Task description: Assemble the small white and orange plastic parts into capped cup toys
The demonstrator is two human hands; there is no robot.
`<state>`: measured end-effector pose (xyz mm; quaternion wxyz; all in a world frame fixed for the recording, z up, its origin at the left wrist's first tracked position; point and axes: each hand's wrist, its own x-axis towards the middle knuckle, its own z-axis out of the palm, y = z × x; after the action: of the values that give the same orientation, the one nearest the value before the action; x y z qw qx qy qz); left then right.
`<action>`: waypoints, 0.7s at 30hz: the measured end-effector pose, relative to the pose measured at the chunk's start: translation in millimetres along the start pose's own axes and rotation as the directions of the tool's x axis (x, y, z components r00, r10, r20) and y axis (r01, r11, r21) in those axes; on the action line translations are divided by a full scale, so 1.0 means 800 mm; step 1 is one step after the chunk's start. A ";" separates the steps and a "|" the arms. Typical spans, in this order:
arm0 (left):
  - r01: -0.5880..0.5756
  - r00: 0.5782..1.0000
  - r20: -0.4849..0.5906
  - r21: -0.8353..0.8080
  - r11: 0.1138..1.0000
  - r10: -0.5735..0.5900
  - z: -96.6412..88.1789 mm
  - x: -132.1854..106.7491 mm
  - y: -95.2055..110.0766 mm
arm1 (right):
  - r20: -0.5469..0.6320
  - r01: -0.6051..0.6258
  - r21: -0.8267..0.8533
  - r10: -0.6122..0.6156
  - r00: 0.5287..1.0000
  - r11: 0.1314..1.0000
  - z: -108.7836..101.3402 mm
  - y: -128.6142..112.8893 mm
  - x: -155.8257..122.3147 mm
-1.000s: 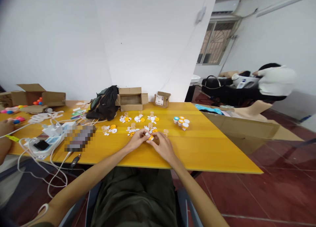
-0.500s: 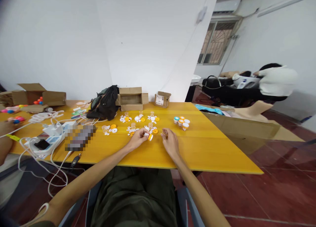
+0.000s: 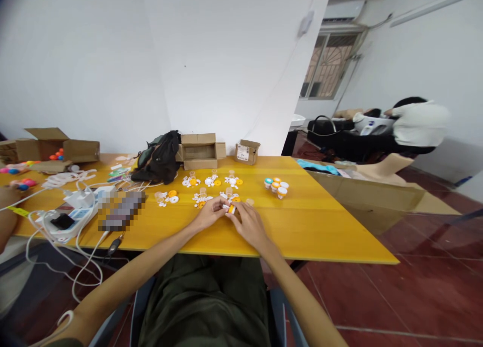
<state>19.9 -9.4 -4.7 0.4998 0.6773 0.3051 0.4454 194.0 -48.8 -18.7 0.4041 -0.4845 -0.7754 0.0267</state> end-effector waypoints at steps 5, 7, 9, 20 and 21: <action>-0.007 1.000 0.015 0.087 0.996 0.006 0.000 -0.001 -0.001 | 0.015 0.040 0.013 -0.040 0.999 0.999 0.000 0.005 -0.002; -0.012 1.000 0.027 0.112 0.994 0.009 -0.001 -0.001 -0.002 | 0.020 0.059 0.012 -0.059 0.998 0.998 0.001 0.007 -0.002; -0.021 0.999 0.037 0.120 0.993 0.017 -0.001 0.000 -0.004 | 0.020 0.078 0.013 -0.078 0.997 0.997 0.003 0.008 -0.002; -0.020 0.999 0.043 0.065 0.998 0.017 -0.001 0.004 -0.016 | 0.010 0.127 -0.011 -0.127 0.992 0.992 0.008 0.008 -0.006; -0.014 0.999 0.046 0.050 0.999 0.012 -0.001 0.004 -0.016 | 0.013 0.119 -0.006 -0.119 0.993 0.993 0.007 0.008 -0.005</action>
<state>20.6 -2.7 -15.6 0.4867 0.7017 0.3001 0.4251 195.4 -46.7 -27.8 0.3984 -0.4386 -0.8056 0.0030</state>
